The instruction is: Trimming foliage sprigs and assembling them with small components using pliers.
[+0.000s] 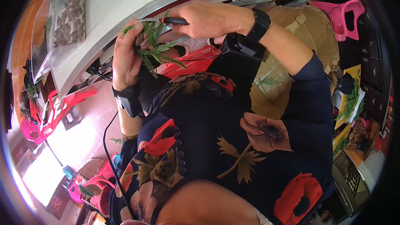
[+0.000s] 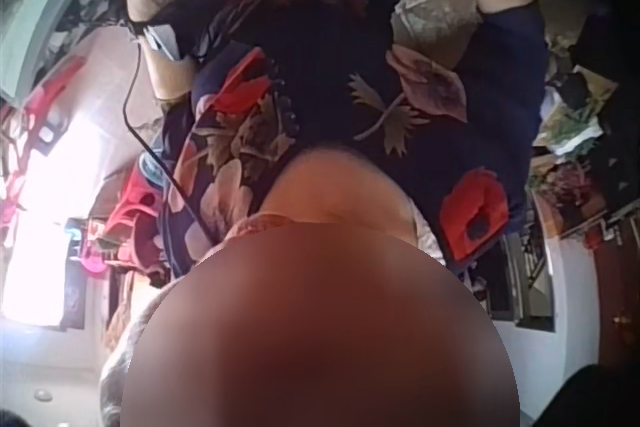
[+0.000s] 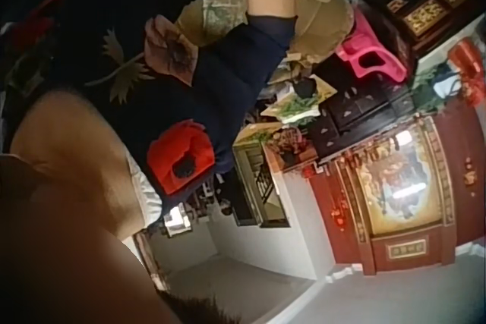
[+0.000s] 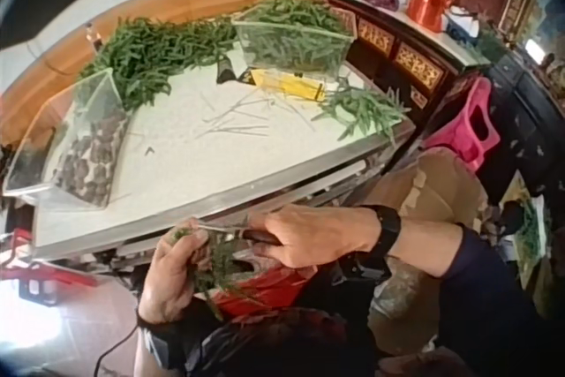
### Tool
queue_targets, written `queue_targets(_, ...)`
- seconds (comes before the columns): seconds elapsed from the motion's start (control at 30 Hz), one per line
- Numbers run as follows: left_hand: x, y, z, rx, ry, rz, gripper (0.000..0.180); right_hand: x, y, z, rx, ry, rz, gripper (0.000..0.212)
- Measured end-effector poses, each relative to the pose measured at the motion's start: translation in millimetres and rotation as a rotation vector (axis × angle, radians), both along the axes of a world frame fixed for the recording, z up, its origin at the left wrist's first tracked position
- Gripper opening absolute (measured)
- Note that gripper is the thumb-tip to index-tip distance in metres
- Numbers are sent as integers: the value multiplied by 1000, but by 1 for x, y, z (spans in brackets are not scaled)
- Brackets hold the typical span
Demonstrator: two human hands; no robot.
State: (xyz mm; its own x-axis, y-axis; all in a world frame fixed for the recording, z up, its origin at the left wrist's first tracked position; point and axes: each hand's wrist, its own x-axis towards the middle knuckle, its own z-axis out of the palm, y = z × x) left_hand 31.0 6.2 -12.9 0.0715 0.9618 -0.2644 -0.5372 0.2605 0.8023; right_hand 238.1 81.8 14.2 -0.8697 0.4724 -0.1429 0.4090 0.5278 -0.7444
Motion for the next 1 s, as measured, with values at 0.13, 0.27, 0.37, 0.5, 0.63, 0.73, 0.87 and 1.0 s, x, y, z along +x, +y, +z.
queue_targets(0.13,6,-1,1,-29,40,48,6,1,-4,14,-40,-43,-68,29)
queue_targets(0.27,7,-5,2,11,141,17,8,4,-7,23,-106,-110,-22,28)
queue_targets(0.37,15,-5,7,50,468,73,9,8,-3,15,-37,-123,12,30)
queue_targets(0.5,19,-5,7,49,505,84,11,10,-3,2,-40,-208,-54,33)
queue_targets(0.63,19,-5,9,-2,397,59,11,14,-5,-3,8,-124,-75,33)
queue_targets(0.73,19,-4,11,-3,352,65,11,15,-5,-8,26,-108,-87,27)
queue_targets(0.87,22,-4,7,18,394,82,12,16,-11,-15,112,-18,-104,24)
queue_targets(1.0,20,-4,6,28,431,93,12,13,-17,-6,132,-45,-145,21)
